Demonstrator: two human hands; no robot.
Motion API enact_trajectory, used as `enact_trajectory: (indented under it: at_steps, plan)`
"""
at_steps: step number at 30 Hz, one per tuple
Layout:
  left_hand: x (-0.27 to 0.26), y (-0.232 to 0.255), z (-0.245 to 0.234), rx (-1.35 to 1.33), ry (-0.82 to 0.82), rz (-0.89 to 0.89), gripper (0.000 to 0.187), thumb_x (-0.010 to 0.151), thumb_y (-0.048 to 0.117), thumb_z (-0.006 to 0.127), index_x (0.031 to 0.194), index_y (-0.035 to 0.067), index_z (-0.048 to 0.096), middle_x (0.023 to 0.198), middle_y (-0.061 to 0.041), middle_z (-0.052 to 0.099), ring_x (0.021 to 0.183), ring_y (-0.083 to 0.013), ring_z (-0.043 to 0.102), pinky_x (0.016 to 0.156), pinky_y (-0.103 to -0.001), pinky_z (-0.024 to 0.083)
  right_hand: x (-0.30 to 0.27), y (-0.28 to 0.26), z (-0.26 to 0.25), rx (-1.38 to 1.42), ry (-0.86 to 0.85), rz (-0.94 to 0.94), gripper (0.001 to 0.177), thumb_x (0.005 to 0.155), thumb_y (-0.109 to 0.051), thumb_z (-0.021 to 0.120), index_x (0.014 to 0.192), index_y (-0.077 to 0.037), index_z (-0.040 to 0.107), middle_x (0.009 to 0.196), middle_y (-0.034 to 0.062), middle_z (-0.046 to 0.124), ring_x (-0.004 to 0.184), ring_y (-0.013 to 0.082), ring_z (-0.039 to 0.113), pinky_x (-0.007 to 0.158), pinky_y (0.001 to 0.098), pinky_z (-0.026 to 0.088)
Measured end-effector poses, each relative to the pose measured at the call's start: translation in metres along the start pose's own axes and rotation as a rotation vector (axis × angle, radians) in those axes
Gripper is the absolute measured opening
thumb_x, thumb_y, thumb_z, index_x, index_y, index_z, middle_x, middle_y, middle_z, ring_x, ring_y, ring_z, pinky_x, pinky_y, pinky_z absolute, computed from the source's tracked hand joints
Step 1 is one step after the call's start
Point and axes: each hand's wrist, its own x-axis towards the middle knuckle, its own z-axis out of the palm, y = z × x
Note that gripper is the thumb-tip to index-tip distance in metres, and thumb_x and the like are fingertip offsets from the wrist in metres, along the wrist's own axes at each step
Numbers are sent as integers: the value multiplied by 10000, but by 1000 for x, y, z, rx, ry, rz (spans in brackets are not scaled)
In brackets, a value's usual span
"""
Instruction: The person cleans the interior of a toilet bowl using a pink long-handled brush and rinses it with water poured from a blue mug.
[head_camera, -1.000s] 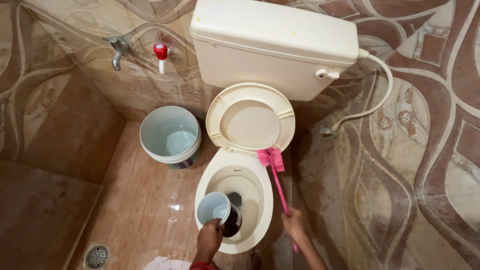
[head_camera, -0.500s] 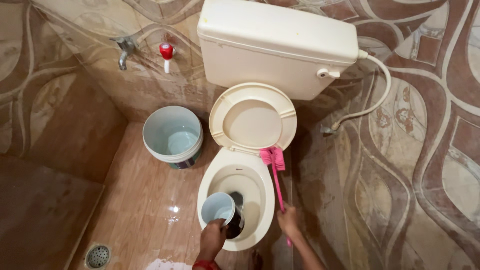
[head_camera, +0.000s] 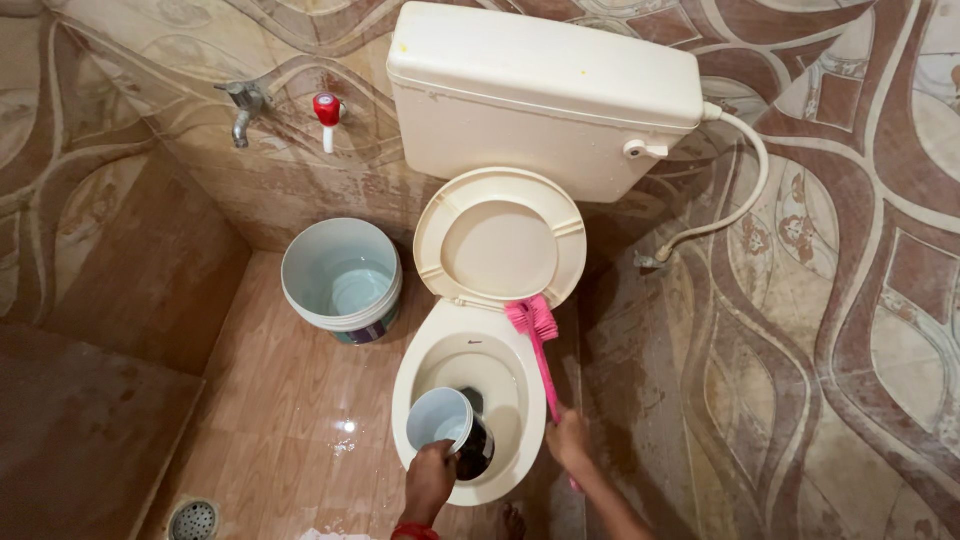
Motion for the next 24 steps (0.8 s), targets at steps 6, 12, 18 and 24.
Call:
enact_trajectory:
  at_steps: [6,12,18,24]
  plan:
    - [0,-7,11,-39,6,-8,228,857,184,705,1071,130,764,1051,-138,747,1010,-363,683,863,-468,544,-7,-12,-30,-228,-191,104,373,880,-133,643,1248,-165,701,1027,231,735,965,402,735,872,502,588]
    - [7,10,31,-95,98,-17,269,828,182,741,1085,103,757,1061,-166,730,974,-376,696,852,-461,552,16,-46,-11,-262,-389,-47,412,919,-118,580,1327,-148,634,1035,233,734,987,383,724,881,500,560]
    - [1,4,14,-59,53,-40,236,874,216,717,1084,118,761,1046,-157,746,999,-370,695,877,-464,547,40,-56,40,-3,-295,0,450,889,-119,624,1330,-181,691,985,233,755,850,361,727,777,468,596]
    - [1,-28,-4,-60,107,-95,272,843,181,725,1104,109,758,1056,-157,738,1018,-369,681,882,-462,535,34,-1,-2,-19,-212,88,433,850,-182,717,1281,-217,731,889,142,792,698,242,738,665,402,596]
